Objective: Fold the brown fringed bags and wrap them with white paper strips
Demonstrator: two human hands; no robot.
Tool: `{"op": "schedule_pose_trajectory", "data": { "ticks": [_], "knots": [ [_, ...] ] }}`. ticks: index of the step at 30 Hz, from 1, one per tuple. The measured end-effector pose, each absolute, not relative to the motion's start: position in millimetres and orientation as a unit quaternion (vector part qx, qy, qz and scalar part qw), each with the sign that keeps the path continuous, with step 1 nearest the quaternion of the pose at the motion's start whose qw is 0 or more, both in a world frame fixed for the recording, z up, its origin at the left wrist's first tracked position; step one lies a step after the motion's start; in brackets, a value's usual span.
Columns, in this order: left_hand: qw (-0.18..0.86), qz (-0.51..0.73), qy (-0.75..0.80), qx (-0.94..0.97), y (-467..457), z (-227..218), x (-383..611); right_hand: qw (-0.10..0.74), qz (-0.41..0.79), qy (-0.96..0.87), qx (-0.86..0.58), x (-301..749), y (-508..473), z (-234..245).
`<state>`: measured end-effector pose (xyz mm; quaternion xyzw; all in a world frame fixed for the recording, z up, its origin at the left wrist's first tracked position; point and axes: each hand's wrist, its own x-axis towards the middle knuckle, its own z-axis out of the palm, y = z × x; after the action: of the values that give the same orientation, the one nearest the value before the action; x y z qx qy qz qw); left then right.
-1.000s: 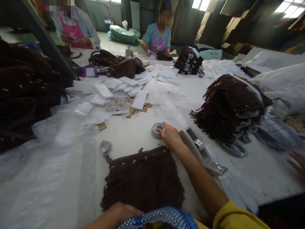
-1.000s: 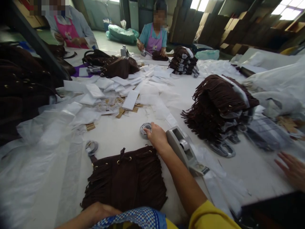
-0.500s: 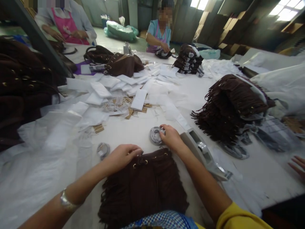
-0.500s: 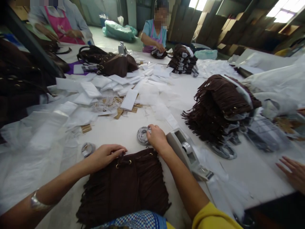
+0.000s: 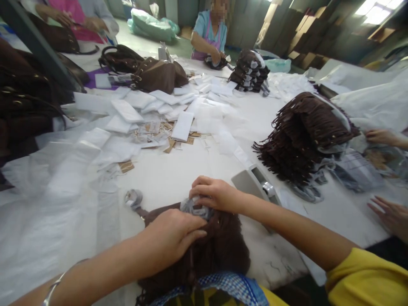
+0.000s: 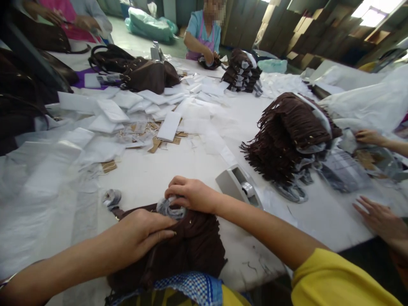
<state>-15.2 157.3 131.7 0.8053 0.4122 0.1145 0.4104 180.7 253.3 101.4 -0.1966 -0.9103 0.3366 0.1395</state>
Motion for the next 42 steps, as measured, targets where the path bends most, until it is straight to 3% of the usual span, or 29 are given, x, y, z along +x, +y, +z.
{"op": "schedule_pose_trajectory", "data": {
  "ticks": [4, 7, 16, 23, 30, 32, 38, 42],
  "knots": [
    [0.359, 0.131, 0.424, 0.821, 158, 127, -16, -0.011, 0.443, -0.882, -0.157, 185, 264, 107],
    [0.341, 0.135, 0.449, 0.815, 163, 120, -21, -0.091, 0.498, -0.834, -0.219, 189, 274, 118],
    [0.33, 0.113, 0.495, 0.796, 181, 82, -27, -0.185, 0.493, -0.789, -0.315, 169, 272, 100],
    [0.258, 0.099, 0.576, 0.77, 177, 52, -23, -0.021, 0.264, -0.879, -0.397, 186, 244, 93],
    [0.097, 0.387, 0.553, 0.732, 133, 78, -20, 0.107, 0.279, -0.878, -0.373, 214, 221, 67],
    [0.081, 0.418, 0.501, 0.754, 106, 81, -11, 0.141, 0.258, -0.88, -0.373, 213, 219, 59],
    [-0.007, 0.164, 0.387, 0.907, 56, 39, 23, 0.229, 0.226, -0.885, -0.336, 211, 213, 59],
    [-0.041, 0.125, 0.406, 0.904, 53, 30, 26, 0.181, 0.197, -0.885, -0.381, 209, 226, 78]
  ]
}}
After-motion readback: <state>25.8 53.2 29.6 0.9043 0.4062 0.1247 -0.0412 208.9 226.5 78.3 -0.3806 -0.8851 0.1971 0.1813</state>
